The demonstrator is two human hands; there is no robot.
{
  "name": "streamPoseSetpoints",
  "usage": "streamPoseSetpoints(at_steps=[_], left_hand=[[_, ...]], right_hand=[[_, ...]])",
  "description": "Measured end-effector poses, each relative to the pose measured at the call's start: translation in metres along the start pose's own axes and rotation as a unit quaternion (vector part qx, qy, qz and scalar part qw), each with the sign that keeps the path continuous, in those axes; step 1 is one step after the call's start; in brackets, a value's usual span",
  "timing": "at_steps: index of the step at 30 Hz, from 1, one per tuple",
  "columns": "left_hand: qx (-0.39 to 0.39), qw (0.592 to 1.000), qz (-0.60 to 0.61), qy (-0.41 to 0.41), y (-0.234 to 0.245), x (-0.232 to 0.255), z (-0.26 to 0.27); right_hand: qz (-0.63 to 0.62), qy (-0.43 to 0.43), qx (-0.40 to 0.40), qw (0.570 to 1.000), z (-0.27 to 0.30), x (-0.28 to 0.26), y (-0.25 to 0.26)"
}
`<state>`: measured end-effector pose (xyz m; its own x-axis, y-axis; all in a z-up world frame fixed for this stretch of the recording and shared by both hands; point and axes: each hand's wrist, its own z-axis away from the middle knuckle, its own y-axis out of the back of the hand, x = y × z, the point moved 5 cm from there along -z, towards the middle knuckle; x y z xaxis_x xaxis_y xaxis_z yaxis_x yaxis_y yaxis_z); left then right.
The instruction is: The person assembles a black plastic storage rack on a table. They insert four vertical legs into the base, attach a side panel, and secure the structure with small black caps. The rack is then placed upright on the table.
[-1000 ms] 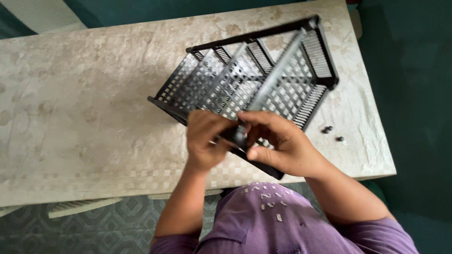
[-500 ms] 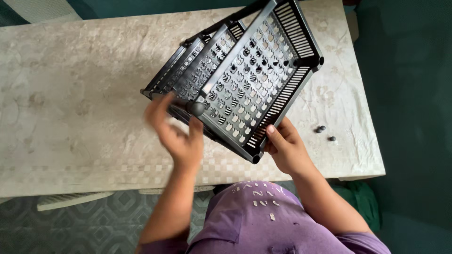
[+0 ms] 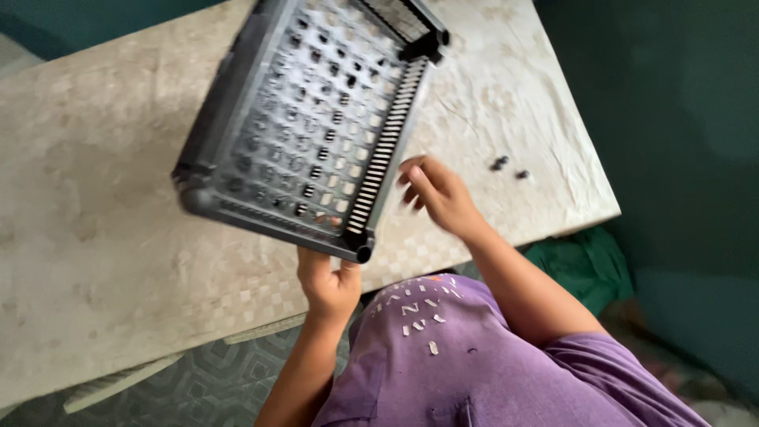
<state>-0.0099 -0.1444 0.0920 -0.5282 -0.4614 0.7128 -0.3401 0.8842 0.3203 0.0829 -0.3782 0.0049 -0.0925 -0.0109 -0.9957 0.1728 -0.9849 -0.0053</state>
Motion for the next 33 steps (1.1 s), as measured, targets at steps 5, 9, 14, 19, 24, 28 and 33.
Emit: streamPoseSetpoints(at_steps=[5, 9, 14, 19, 24, 28, 33], left_hand=[[-0.015, 0.999, 0.014, -0.036, -0.024, -0.018, 0.014], [-0.032, 0.998, 0.014, -0.055, -0.047, -0.025, 0.013], [-0.021, 0.999, 0.045, -0.02, -0.048, -0.019, -0.001], [-0.018, 0.999, 0.043, -0.009, -0.034, -0.004, -0.014], [-0.026, 0.999, 0.03, 0.028, -0.021, 0.004, -0.018], [-0.009, 1.0, -0.019, -0.002, -0.009, 0.017, -0.022], [-0.02, 0.996, -0.08, -0.019, 0.005, 0.027, -0.029]], right_hand=[[0.402, 0.034, 0.264, 0.876, -0.004, 0.089, 0.108], [0.457, -0.03, 0.318, 0.83, 0.016, 0.138, 0.168], [0.497, -0.073, 0.287, 0.816, 0.015, 0.147, 0.192], [0.496, -0.057, 0.256, 0.828, 0.009, 0.139, 0.191], [0.511, -0.049, 0.23, 0.827, 0.0, 0.156, 0.195], [0.526, -0.032, 0.205, 0.825, -0.011, 0.16, 0.195], [0.303, -0.094, 0.099, 0.943, -0.019, 0.127, 0.142]])
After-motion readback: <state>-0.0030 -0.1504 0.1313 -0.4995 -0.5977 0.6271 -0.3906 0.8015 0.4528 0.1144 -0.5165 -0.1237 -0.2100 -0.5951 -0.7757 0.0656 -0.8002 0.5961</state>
